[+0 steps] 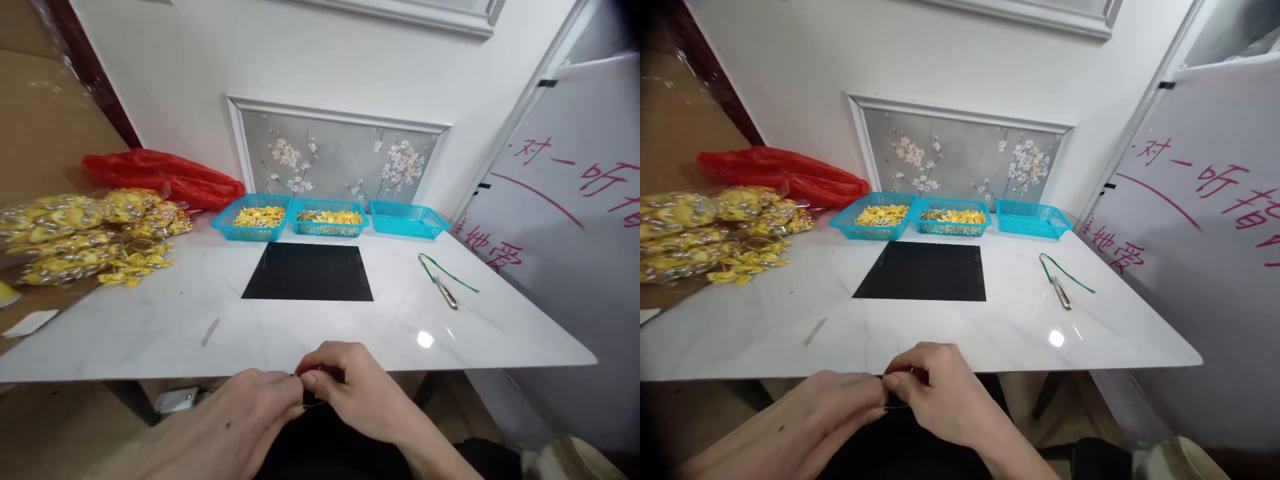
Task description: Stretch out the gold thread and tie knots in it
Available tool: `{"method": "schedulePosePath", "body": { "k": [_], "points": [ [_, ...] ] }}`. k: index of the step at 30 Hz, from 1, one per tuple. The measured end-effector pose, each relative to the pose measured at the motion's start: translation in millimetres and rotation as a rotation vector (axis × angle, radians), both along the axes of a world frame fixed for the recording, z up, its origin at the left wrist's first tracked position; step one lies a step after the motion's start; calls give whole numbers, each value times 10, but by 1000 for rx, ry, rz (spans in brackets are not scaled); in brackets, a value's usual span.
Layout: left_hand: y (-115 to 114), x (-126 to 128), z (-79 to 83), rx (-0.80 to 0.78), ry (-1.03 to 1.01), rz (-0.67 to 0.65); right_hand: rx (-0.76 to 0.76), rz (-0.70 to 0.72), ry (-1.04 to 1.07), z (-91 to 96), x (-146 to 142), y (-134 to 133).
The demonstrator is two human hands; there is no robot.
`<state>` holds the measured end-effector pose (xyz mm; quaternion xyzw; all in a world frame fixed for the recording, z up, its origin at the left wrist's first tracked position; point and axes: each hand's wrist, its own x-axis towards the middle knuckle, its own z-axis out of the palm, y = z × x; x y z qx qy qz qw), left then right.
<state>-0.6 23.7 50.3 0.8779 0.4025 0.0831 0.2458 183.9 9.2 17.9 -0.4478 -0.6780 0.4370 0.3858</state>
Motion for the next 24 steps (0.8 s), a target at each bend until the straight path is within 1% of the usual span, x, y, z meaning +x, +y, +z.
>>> {"method": "schedulePosePath", "body": {
  "k": [3,6,8,10,12,15,17,20,24],
  "points": [
    [-14,73,37,-24,72,-3,84,-26,-75,8,25,-29],
    [-34,115,48,5,41,-28,145,-70,-123,-40,-5,-62],
    [-52,71,-2,54,9,-19,200,-86,-140,-84,-24,-76],
    [-61,-31,-89,97,-19,6,244,-105,-132,-117,-19,-89],
    [-52,-156,-178,144,-50,41,258,-139,-91,-136,16,-109],
    [-19,-281,-244,192,-93,57,209,-222,6,-150,83,-144],
    [-6,-278,-239,179,-99,62,139,-273,82,-155,101,-165],
    [-23,-160,-212,136,-129,141,45,-294,168,-147,57,-193],
    [-70,35,-202,3,-197,193,35,-251,137,-104,-50,-238]
  ]
}}
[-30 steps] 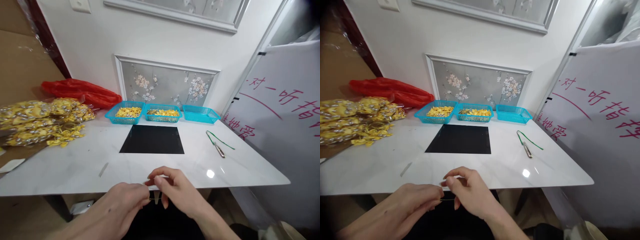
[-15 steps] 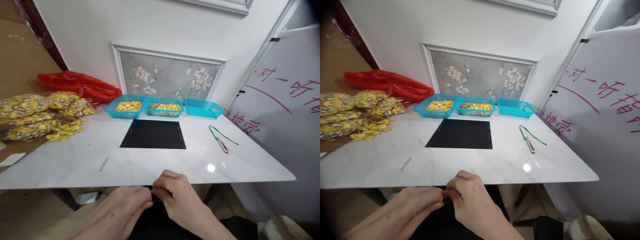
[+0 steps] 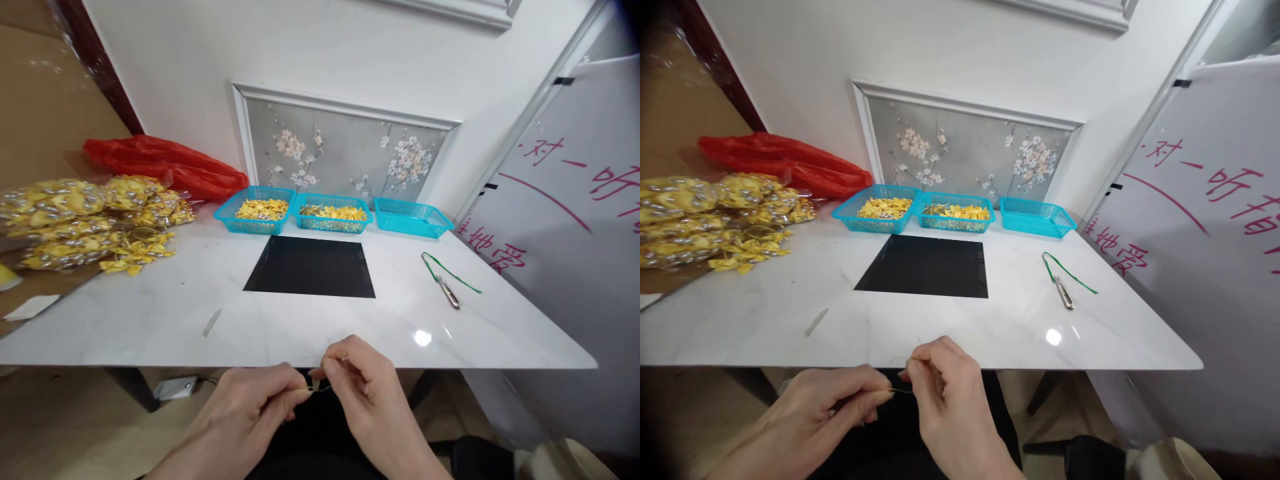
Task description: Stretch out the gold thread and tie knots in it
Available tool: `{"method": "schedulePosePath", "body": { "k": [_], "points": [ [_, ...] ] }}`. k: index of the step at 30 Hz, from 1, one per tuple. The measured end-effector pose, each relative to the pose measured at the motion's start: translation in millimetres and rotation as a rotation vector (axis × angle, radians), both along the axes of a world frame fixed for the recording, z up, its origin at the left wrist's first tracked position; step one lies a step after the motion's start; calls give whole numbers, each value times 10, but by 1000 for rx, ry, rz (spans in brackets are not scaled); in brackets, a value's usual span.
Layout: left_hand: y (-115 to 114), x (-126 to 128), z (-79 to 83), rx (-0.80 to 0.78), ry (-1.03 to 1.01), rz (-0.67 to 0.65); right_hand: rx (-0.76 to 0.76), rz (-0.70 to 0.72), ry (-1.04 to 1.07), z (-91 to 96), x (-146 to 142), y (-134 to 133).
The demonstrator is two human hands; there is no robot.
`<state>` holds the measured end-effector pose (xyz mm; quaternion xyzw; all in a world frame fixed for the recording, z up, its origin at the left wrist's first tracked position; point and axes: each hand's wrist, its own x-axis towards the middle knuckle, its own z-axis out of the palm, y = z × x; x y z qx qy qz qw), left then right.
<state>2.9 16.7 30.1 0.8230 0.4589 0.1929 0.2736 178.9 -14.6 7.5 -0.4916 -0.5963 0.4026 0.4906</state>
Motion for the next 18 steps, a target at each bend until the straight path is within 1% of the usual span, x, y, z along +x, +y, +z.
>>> {"method": "schedulePosePath", "body": {
  "k": [3,5,7,10,13,18],
  "points": [
    [-18,74,-1,-113,-40,56,-16,23,-59,22,-44,-32],
    [-22,91,-2,-207,-75,90,48,-9,-106,28,-49,-44],
    [-24,91,-6,-333,-141,101,138,-20,-158,31,-39,-50],
    [-25,74,-22,-522,-303,83,190,29,-233,36,-13,-56],
    [-25,45,-44,-643,-441,66,188,50,-281,42,9,-63],
    [-53,-2,-51,-883,-613,-59,221,50,-246,76,22,-71]
  ]
}}
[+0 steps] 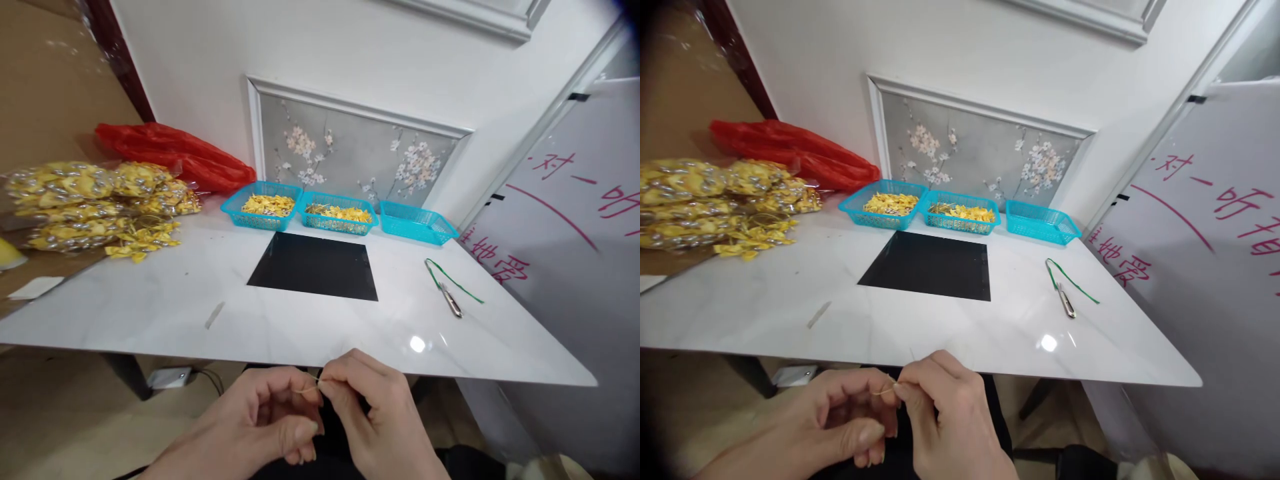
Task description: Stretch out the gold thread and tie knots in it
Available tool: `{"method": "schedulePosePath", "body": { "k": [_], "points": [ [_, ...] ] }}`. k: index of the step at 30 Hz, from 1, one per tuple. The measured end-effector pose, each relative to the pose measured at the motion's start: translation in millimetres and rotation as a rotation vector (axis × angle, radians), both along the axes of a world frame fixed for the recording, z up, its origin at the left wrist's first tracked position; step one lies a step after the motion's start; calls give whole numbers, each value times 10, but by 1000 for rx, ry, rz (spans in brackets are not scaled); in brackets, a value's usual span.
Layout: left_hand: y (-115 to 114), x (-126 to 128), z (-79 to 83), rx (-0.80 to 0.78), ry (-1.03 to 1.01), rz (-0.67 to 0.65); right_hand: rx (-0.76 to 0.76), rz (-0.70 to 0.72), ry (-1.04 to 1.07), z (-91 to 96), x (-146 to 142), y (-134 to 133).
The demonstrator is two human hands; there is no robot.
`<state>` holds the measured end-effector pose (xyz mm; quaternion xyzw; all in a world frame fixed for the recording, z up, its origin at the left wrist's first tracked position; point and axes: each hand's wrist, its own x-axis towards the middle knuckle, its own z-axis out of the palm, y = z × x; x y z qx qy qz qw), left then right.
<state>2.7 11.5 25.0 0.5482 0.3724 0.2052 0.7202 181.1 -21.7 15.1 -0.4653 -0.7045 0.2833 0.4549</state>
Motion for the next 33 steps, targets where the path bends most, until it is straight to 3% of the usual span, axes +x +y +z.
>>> {"method": "schedulePosePath", "body": {
  "k": [4,10,19,24,28,33],
  "points": [
    [-59,-42,-8,-131,-134,46,11,3,21,31,-6,-11],
    [-93,-67,-29,-101,-140,191,21,-27,36,40,-34,-43],
    [-78,-54,-107,164,32,170,18,-31,162,50,-67,-54],
    [-71,-28,-123,197,108,151,29,1,219,67,-70,-66],
    [-70,-4,-74,230,166,221,-16,13,130,67,-61,-70],
    [-100,-29,-38,422,247,318,-15,-19,86,64,-36,-66]
  ]
}}
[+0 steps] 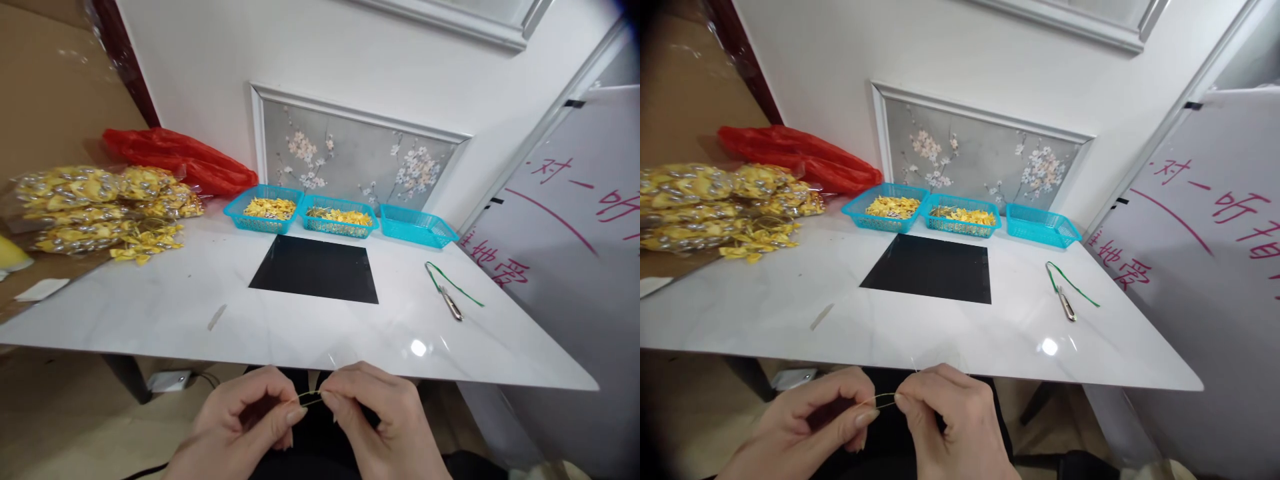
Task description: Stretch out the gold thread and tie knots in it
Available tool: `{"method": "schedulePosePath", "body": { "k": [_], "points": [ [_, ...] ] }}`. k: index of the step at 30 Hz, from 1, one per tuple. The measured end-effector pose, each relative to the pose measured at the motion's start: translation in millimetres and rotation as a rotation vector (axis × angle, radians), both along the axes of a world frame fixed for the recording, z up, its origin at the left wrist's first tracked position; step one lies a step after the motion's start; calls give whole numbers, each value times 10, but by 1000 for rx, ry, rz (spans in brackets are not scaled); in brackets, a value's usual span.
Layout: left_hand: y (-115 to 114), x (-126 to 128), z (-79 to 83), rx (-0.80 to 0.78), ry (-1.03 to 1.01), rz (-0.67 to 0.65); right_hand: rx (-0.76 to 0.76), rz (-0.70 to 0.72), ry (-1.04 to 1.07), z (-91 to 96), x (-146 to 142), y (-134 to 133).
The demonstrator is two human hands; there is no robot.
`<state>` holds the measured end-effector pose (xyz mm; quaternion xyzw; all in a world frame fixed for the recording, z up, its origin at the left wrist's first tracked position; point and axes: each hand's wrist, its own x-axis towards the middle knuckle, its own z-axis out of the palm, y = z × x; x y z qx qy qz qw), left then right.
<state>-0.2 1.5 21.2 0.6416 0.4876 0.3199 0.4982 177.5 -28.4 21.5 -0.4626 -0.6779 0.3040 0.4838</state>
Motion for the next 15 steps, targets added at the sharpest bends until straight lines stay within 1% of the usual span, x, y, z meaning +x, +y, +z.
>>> {"method": "schedulePosePath", "body": {
  "k": [5,11,13,15],
  "points": [
    [-12,-45,-28,209,123,-3,1,-19,-5,-1,9,-12],
    [-27,-82,-63,364,255,-39,-42,-7,-67,-7,4,-20],
    [-47,-86,-63,390,279,-63,-43,-2,-74,-10,-5,-14],
    [-64,-84,-64,357,267,-63,-30,2,-71,-18,-18,-3]
  ]
}}
